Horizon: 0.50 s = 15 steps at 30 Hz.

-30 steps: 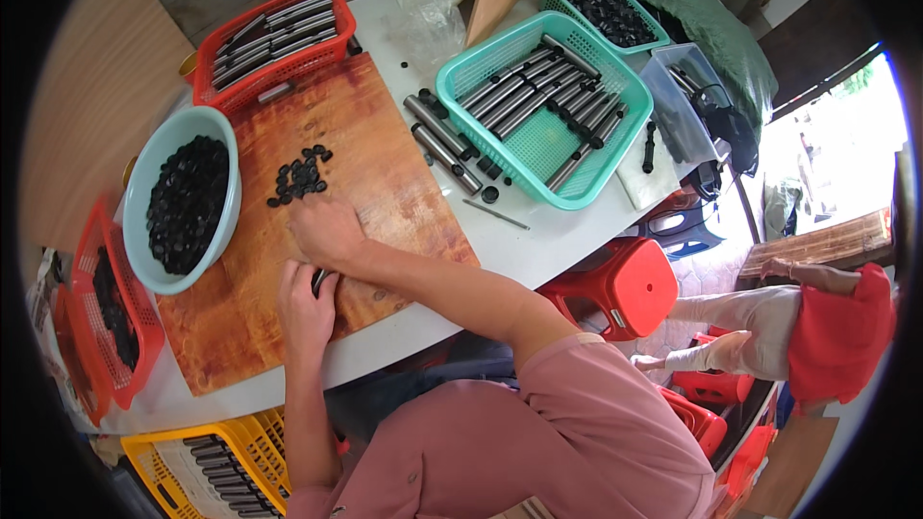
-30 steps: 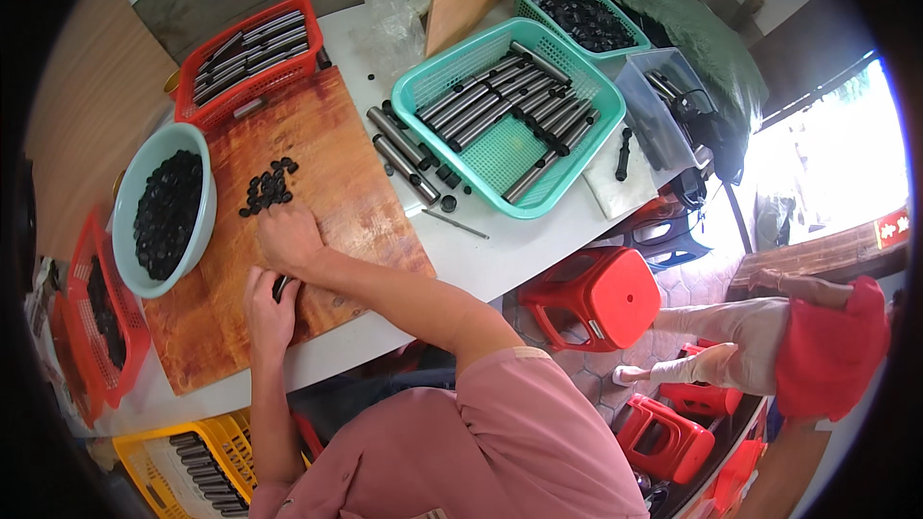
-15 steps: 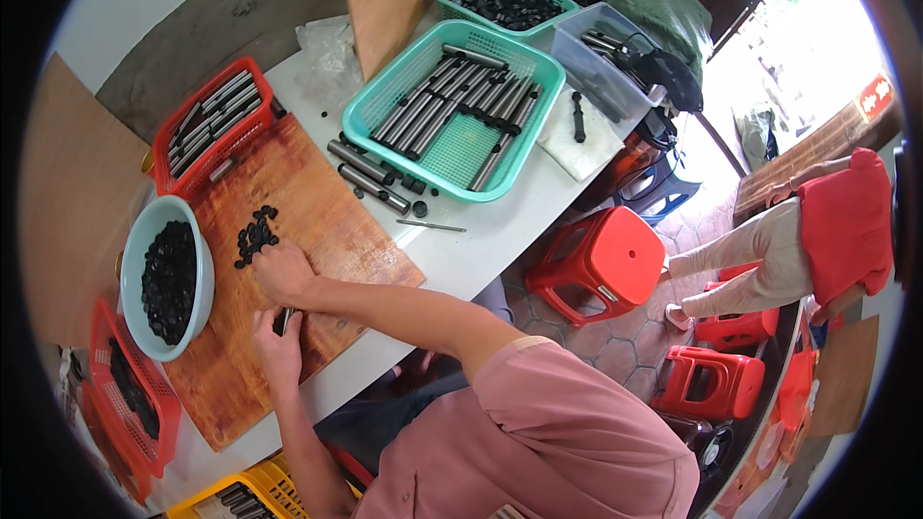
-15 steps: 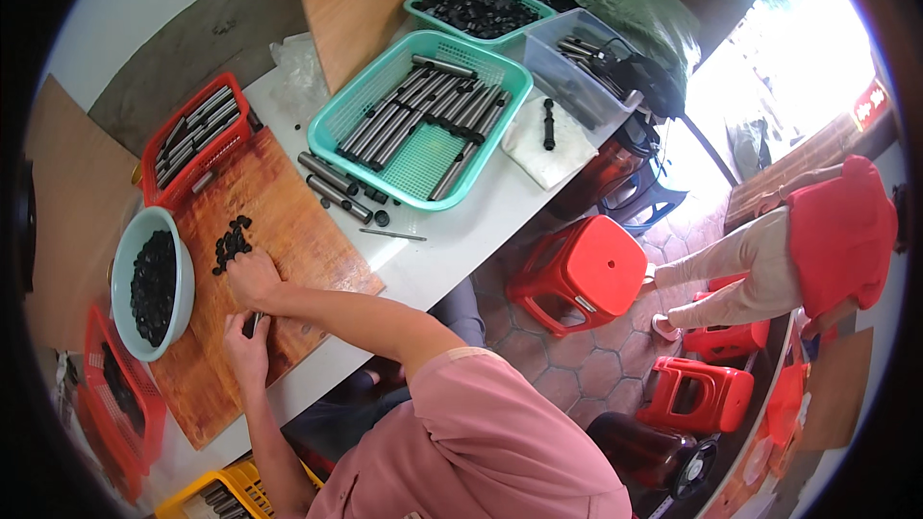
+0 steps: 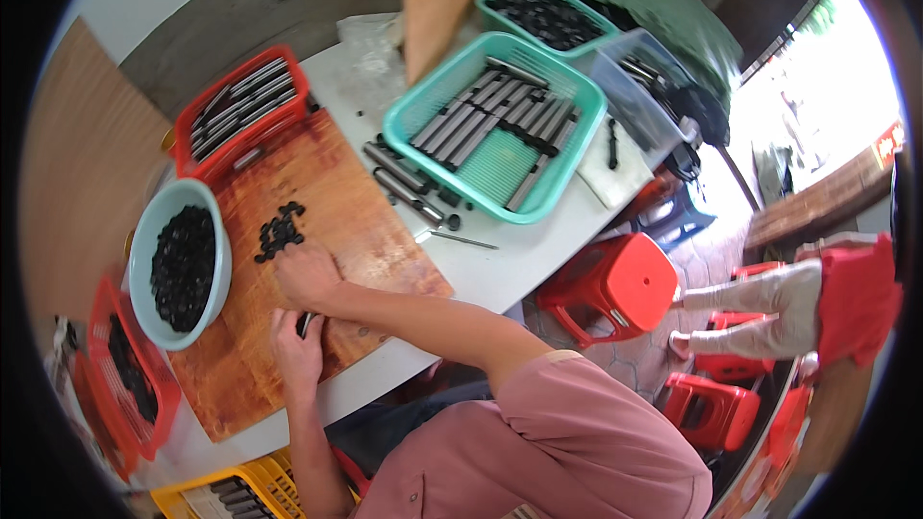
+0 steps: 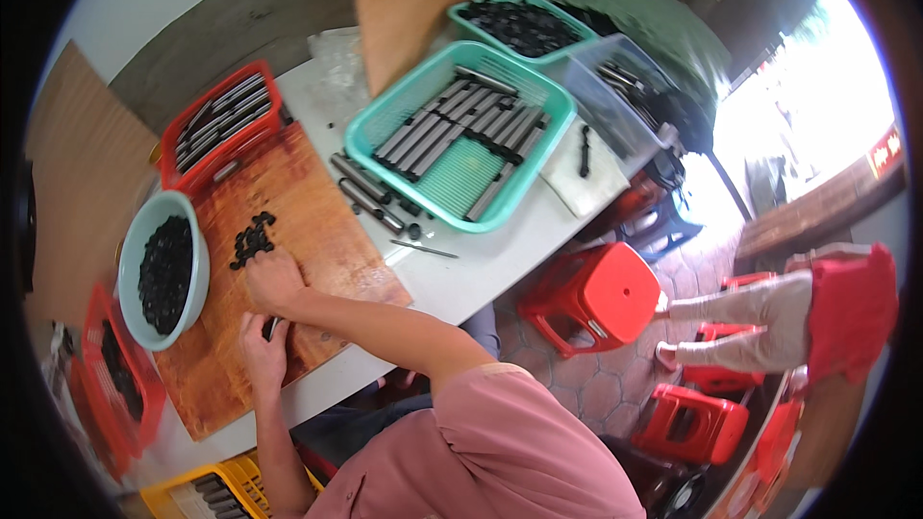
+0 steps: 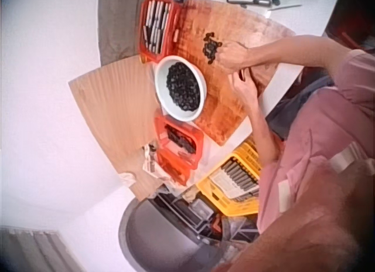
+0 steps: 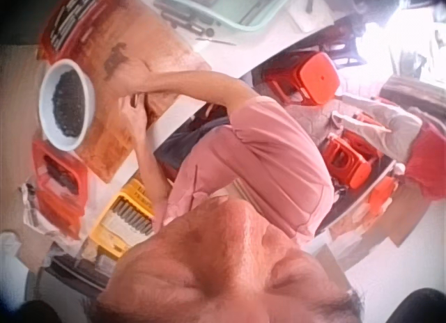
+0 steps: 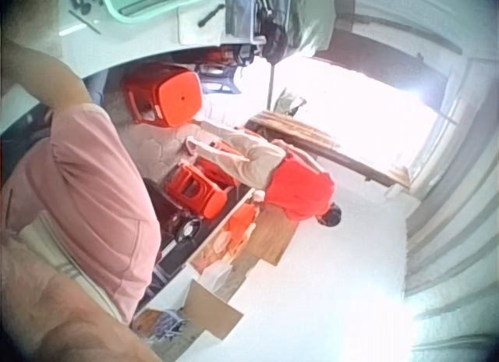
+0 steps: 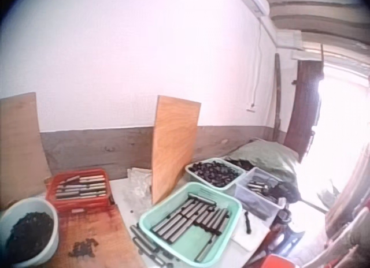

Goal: The person assembles cylindrical metal rods with small black circular components at a workbench. They pick up a rod, attach black pieces one by one, and place the completed units into a yellow basket. The process is repeated multiple times.

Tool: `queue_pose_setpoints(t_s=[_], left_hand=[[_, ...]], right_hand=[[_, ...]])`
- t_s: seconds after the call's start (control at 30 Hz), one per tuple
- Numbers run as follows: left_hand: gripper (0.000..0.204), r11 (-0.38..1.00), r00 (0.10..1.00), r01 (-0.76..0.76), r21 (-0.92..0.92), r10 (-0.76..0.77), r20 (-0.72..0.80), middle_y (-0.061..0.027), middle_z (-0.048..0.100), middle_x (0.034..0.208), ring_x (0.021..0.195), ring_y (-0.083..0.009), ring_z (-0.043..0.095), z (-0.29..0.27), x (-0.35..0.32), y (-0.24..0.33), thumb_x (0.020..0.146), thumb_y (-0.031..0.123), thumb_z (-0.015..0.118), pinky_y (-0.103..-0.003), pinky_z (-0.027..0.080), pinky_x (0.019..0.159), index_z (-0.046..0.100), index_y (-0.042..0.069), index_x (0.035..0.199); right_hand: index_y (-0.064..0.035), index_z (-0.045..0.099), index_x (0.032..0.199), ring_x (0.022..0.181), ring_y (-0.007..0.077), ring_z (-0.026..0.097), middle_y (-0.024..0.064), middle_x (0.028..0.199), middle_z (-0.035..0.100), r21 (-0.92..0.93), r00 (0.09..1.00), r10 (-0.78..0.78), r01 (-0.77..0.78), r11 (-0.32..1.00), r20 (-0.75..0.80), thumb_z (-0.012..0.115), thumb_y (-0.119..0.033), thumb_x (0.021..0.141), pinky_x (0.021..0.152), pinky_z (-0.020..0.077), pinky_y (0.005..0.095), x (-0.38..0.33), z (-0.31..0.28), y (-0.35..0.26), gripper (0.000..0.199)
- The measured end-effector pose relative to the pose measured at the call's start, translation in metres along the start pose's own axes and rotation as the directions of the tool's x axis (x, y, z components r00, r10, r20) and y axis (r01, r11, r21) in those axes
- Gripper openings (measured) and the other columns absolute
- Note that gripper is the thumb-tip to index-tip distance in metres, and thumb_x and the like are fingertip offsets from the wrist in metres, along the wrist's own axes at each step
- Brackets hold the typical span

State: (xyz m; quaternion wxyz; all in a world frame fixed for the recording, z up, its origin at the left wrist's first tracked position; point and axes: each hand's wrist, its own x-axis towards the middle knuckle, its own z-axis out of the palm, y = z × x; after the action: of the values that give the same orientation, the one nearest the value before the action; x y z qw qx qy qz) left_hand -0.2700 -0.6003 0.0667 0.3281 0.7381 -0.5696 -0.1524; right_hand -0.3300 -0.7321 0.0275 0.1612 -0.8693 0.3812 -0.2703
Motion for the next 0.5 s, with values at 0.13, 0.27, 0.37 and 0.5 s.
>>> queue_pose_setpoints(t_s=[0.13, 0.27, 0.37, 0.5], left_hand=[[0.019, 0.996, 0.994, -0.083, 0.021, 0.084, -0.067, -0.0186, 0.058, 0.093, 0.090, -0.0406, 0.058, 0.005, -0.008, 0.005, 0.083, 0.010, 0.076, -0.046, 0.048, 0.078, 0.065, -0.002, 0.093], [0.021, 0.990, 0.991, -0.077, 0.119, 0.089, -0.101, -0.0158, 0.058, 0.090, 0.088, -0.0379, 0.059, 0.006, -0.016, 0.006, 0.082, 0.013, 0.078, -0.047, 0.049, 0.074, 0.064, 0.001, 0.091], [0.020, 0.984, 0.979, -0.120, 0.128, 0.139, -0.151, -0.0157, 0.058, 0.090, 0.087, -0.0381, 0.060, 0.005, -0.013, 0.004, 0.082, 0.013, 0.078, -0.047, 0.050, 0.075, 0.066, 0.002, 0.092], [0.024, 0.985, 0.985, -0.109, 0.136, 0.126, -0.119, -0.0166, 0.063, 0.098, 0.091, -0.0378, 0.063, 0.002, -0.004, -0.005, 0.084, 0.018, 0.077, -0.045, 0.052, 0.077, 0.068, 0.003, 0.101]], right_hand=[[-0.0042, 0.068, 0.088, 0.087, 0.0313, 0.068, 0.0161, 0.089, 0.068, 0.026, 0.996, 0.047, -0.049, 0.998, 0.080, 0.061, -0.015, 0.083, 0.081, 0.0502, 0.0413, -0.005, -0.015, -0.004, 0.014], [-0.0052, 0.065, 0.082, 0.082, 0.0350, 0.067, 0.0181, 0.085, 0.066, 0.083, 1.000, 0.030, -0.030, 0.996, -0.007, 0.058, -0.013, 0.085, 0.076, 0.0521, 0.0475, -0.009, 0.005, 0.000, 0.011], [-0.0052, 0.066, 0.081, 0.082, 0.0370, 0.068, 0.0182, 0.086, 0.067, 0.050, 0.998, 0.028, -0.026, 0.998, -0.051, 0.058, -0.014, 0.088, 0.076, 0.0527, 0.0514, -0.001, 0.001, -0.003, 0.014], [-0.0022, 0.071, 0.089, 0.083, 0.0390, 0.068, 0.0232, 0.087, 0.071, 0.226, 0.950, 0.290, -0.309, 0.924, 0.113, 0.056, -0.032, 0.096, 0.074, 0.0521, 0.0491, 0.015, -0.009, -0.002, 0.034]])
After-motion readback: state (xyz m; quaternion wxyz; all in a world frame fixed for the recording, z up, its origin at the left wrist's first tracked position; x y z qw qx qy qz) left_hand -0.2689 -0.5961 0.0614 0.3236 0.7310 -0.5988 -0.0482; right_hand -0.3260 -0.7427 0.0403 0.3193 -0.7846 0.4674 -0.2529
